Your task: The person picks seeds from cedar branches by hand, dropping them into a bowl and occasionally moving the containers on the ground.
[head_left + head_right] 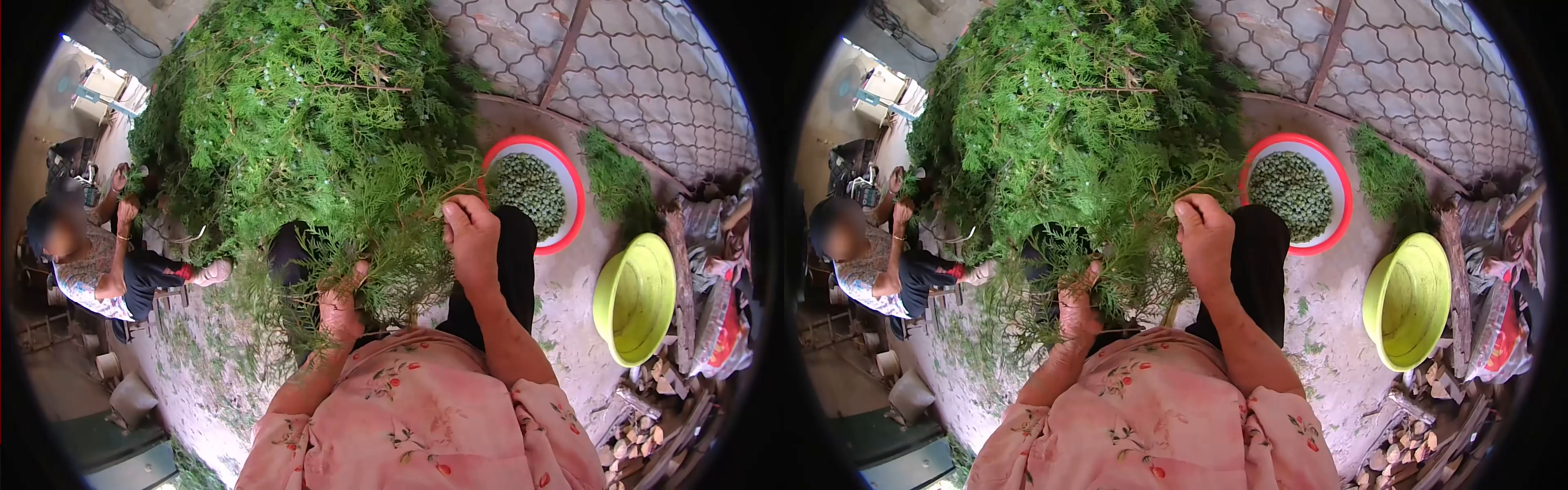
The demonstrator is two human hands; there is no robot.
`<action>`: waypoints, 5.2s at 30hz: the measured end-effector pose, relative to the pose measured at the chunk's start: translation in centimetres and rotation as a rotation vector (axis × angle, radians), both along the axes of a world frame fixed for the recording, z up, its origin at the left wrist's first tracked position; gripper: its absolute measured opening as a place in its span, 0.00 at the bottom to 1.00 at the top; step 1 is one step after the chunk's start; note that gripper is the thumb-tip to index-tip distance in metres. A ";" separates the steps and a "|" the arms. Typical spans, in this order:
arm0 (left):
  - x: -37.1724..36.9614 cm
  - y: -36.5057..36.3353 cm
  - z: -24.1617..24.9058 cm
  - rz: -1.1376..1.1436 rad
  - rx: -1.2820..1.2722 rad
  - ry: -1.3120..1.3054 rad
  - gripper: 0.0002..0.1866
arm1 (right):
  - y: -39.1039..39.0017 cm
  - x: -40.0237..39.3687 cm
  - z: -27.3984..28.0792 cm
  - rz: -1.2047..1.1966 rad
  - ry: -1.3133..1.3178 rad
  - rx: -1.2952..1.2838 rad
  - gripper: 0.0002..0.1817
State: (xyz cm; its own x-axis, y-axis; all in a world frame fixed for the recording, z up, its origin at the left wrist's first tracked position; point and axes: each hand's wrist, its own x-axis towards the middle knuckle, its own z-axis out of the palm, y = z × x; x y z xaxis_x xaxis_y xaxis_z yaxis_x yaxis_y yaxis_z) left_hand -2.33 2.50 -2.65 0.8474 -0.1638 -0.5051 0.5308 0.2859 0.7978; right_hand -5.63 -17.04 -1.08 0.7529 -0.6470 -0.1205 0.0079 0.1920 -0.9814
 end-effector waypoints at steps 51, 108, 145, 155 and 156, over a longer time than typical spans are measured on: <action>0.8 -0.4 3.4 0.085 -0.083 0.133 0.20 | -3.9 0.5 -4.5 -0.100 -0.332 0.780 0.10; 0.5 0.4 0.7 -0.200 -0.084 0.192 0.22 | -4.2 -1.0 -16.3 0.383 -0.105 -0.073 0.25; 1.5 1.0 6.5 -0.493 0.649 -0.960 0.07 | -4.8 1.8 7.7 0.580 -0.140 -0.852 0.16; 1.0 0.3 9.2 -0.456 0.444 -1.170 0.12 | -2.9 1.1 5.9 0.221 -0.368 -0.897 0.15; 0.9 0.2 9.1 -0.436 0.411 -1.151 0.12 | -2.4 0.9 5.6 0.146 -0.269 -0.657 0.12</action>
State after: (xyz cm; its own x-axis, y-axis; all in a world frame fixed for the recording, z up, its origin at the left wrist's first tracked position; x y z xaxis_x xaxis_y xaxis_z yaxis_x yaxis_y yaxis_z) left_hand -1.46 2.69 6.41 0.7420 -0.5419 0.3947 -0.5277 -0.1089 0.8424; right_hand -4.76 -19.41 4.48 0.7861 -0.4128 0.4600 0.2845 -0.4191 -0.8622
